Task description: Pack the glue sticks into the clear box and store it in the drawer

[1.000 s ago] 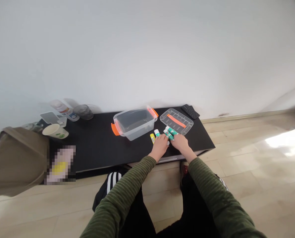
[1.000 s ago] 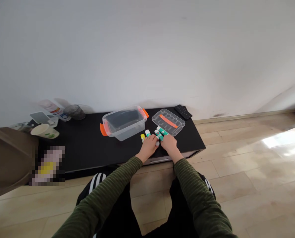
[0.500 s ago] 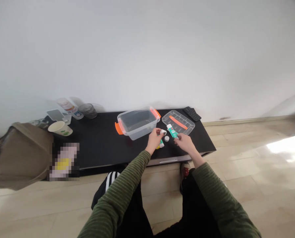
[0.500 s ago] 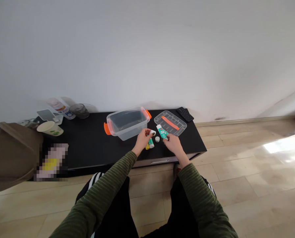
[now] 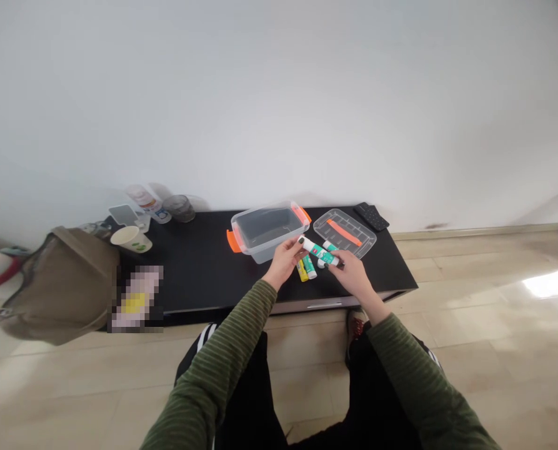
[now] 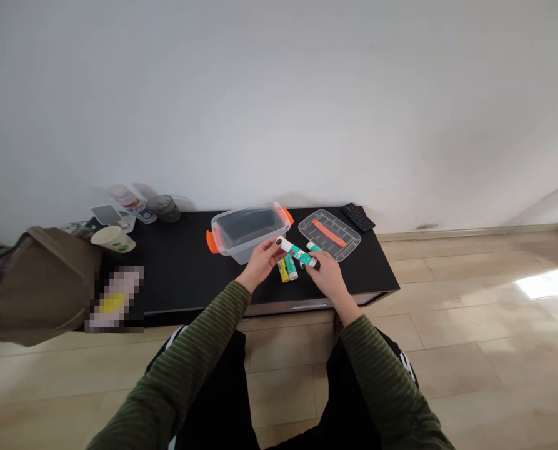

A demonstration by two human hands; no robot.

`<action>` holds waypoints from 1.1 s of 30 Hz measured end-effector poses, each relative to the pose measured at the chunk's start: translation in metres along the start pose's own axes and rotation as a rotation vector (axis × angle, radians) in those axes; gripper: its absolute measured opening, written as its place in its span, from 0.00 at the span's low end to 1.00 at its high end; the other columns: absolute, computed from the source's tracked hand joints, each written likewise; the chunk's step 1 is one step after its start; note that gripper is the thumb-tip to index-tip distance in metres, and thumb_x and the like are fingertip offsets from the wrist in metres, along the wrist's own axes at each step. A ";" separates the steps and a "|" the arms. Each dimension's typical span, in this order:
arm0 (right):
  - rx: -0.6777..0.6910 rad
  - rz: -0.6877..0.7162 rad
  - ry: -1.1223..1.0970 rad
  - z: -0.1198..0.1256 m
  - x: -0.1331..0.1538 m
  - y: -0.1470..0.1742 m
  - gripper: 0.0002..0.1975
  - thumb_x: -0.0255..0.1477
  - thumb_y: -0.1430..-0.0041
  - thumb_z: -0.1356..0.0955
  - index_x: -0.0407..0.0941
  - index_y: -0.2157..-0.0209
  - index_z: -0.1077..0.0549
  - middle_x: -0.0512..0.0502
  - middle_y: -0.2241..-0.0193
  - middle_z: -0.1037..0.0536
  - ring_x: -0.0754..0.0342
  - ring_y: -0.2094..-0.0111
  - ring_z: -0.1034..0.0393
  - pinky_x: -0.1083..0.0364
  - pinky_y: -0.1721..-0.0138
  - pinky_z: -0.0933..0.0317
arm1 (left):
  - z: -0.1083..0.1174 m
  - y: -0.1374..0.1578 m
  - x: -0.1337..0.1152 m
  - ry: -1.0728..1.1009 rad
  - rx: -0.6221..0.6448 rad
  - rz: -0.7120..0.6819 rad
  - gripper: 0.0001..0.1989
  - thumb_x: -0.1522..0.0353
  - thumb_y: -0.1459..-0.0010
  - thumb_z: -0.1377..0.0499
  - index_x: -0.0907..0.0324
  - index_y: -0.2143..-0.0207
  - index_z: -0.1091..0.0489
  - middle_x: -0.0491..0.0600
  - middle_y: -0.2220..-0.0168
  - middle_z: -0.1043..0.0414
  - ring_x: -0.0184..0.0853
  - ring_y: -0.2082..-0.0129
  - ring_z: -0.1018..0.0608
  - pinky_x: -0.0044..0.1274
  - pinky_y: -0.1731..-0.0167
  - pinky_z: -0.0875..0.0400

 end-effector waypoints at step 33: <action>0.128 -0.365 -0.269 -0.020 -0.040 0.001 0.18 0.42 0.36 0.37 0.44 0.62 0.23 0.47 0.69 0.18 0.55 0.74 0.28 0.57 0.70 0.36 | -0.019 -0.015 0.026 -0.641 0.057 -0.156 0.20 0.63 0.47 0.31 0.58 0.51 0.23 0.53 0.60 0.20 0.42 0.56 0.21 0.36 0.46 0.31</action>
Point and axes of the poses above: each hand's wrist, its own y-axis away from the middle knuckle, its own z-axis out of the back of the hand, x = y × z, the point moved 10 cm from there along -y, towards the middle knuckle
